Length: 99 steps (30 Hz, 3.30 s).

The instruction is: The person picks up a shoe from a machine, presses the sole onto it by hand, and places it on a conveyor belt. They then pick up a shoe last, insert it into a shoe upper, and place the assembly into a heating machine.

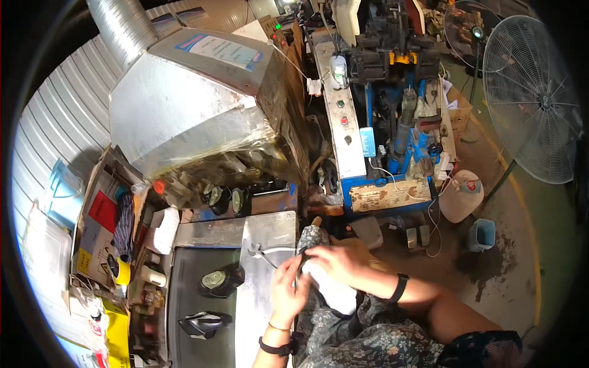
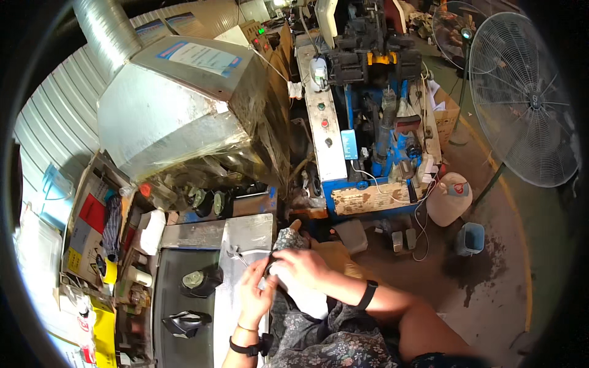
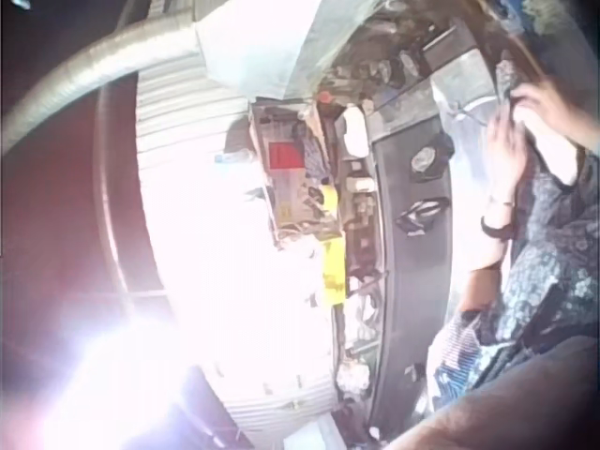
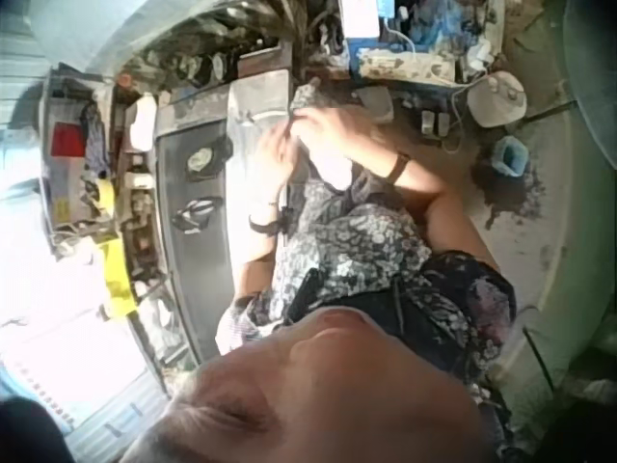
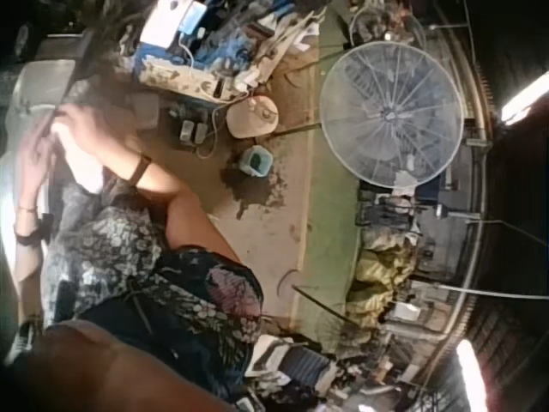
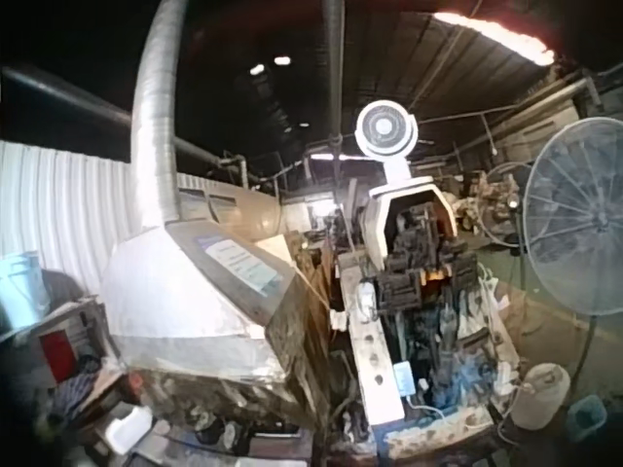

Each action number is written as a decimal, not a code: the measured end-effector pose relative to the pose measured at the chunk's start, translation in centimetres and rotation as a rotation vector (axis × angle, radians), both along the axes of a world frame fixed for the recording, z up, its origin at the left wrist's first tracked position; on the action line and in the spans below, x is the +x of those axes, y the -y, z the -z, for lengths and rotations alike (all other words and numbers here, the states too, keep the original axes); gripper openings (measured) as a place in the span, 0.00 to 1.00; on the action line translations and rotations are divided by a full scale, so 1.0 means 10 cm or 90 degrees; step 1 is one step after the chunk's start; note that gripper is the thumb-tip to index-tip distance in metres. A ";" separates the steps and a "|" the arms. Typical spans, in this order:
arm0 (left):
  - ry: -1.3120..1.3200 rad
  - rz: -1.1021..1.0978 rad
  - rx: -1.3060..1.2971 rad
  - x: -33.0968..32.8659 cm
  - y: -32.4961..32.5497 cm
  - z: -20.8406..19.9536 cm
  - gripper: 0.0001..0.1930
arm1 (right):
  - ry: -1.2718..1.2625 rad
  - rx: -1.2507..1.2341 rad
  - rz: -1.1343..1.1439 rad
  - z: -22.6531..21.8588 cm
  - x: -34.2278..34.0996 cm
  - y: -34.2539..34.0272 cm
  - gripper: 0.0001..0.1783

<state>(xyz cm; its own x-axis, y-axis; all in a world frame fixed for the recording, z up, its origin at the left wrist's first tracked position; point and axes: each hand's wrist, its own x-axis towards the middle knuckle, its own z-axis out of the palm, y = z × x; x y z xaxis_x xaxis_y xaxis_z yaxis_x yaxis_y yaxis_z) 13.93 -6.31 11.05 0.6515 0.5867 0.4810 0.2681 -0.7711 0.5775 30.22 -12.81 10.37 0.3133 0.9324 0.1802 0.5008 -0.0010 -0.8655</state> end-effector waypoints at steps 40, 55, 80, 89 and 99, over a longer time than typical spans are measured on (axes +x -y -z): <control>0.150 -0.036 -0.713 -0.07 -0.33 1.04 0.34 | 0.386 -0.243 -0.208 0.94 -0.09 0.05 0.26; 0.477 0.081 -1.044 -0.08 -0.49 0.95 0.29 | -0.078 -0.224 -0.053 0.84 -0.01 0.35 0.30; 0.479 -0.016 -0.978 -0.12 -0.20 1.04 0.35 | -0.040 0.032 -0.187 1.15 -0.21 0.42 0.32; 0.296 0.050 -1.164 0.18 -0.61 0.68 0.26 | -0.730 -0.179 -0.200 0.75 0.03 -0.67 0.33; 0.108 -0.203 -0.639 0.16 -0.57 0.92 0.23 | -0.094 -0.187 -0.026 0.65 -0.31 -0.83 0.22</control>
<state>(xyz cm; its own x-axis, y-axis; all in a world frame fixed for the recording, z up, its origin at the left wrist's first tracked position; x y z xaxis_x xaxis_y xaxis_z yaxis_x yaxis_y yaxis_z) 15.51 -0.60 1.89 0.3671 0.8967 -0.2474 0.2301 0.1702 0.9582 27.12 -4.49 3.89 0.2768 0.9503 -0.1421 0.3748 -0.2430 -0.8947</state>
